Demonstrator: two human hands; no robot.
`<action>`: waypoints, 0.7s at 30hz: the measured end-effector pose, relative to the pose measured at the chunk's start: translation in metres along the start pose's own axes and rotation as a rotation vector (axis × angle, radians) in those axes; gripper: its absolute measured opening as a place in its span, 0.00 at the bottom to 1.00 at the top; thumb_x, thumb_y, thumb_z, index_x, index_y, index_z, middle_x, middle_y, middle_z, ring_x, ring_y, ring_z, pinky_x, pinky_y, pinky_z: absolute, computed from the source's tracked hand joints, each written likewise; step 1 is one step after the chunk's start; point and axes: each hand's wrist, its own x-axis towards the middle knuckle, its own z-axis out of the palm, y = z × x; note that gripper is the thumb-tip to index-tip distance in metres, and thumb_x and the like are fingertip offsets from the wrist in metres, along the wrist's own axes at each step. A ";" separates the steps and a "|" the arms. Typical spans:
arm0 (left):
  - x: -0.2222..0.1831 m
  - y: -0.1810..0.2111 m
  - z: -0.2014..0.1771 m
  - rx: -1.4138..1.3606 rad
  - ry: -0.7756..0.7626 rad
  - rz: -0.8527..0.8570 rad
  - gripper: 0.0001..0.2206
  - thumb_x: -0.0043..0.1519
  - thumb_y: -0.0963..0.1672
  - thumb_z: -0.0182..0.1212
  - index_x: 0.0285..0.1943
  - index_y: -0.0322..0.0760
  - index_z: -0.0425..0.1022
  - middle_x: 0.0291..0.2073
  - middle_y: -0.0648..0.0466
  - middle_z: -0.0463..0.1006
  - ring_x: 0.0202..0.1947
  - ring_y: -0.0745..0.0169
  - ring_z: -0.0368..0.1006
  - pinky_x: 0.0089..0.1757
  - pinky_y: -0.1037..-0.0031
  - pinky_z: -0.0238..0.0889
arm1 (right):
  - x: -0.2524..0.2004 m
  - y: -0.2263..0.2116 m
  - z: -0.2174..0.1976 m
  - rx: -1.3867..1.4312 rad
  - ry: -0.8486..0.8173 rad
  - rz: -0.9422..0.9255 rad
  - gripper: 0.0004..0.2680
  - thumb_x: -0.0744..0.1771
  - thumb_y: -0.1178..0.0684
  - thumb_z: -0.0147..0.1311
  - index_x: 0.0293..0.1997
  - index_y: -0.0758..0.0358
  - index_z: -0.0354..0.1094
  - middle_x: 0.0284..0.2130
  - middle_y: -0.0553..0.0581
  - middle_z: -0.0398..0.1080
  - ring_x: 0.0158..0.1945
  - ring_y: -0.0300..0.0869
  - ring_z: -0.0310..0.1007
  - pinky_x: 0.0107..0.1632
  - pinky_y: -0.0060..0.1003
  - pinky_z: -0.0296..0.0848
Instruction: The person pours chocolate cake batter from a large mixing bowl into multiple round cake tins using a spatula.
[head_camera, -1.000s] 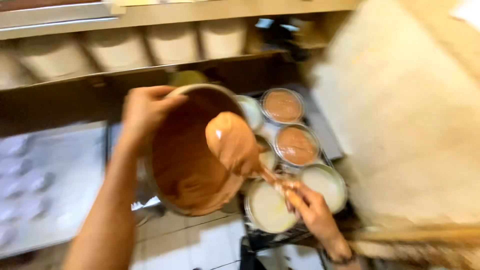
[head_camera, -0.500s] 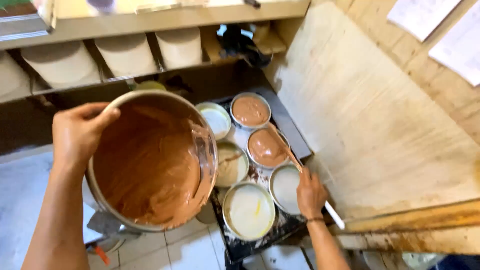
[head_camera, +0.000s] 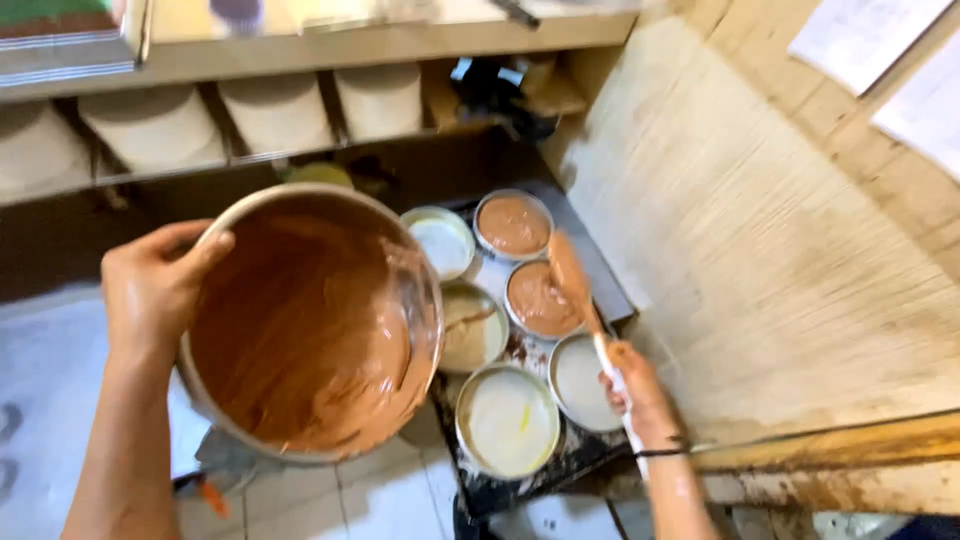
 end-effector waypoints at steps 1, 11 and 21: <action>-0.004 0.002 0.000 -0.001 -0.011 -0.039 0.15 0.63 0.46 0.71 0.55 0.33 0.82 0.34 0.59 0.80 0.31 0.76 0.68 0.34 0.80 0.63 | -0.018 -0.017 -0.002 0.044 -0.121 -0.019 0.05 0.69 0.45 0.50 0.43 0.49 0.66 0.18 0.49 0.64 0.16 0.34 0.54 0.18 0.29 0.50; -0.045 0.065 0.017 0.065 -0.052 -0.096 0.14 0.58 0.47 0.71 0.51 0.41 0.85 0.20 0.54 0.75 0.20 0.72 0.64 0.25 0.72 0.59 | -0.159 -0.079 0.122 -1.077 -0.152 -1.153 0.08 0.66 0.50 0.56 0.48 0.51 0.75 0.25 0.56 0.74 0.27 0.48 0.74 0.28 0.40 0.69; -0.034 0.045 0.015 0.179 -0.169 0.023 0.15 0.54 0.51 0.72 0.48 0.51 0.86 0.21 0.47 0.79 0.21 0.62 0.70 0.28 0.67 0.63 | -0.182 -0.032 0.120 -1.642 -0.216 -0.871 0.13 0.67 0.49 0.53 0.58 0.38 0.73 0.29 0.56 0.75 0.29 0.49 0.77 0.31 0.45 0.75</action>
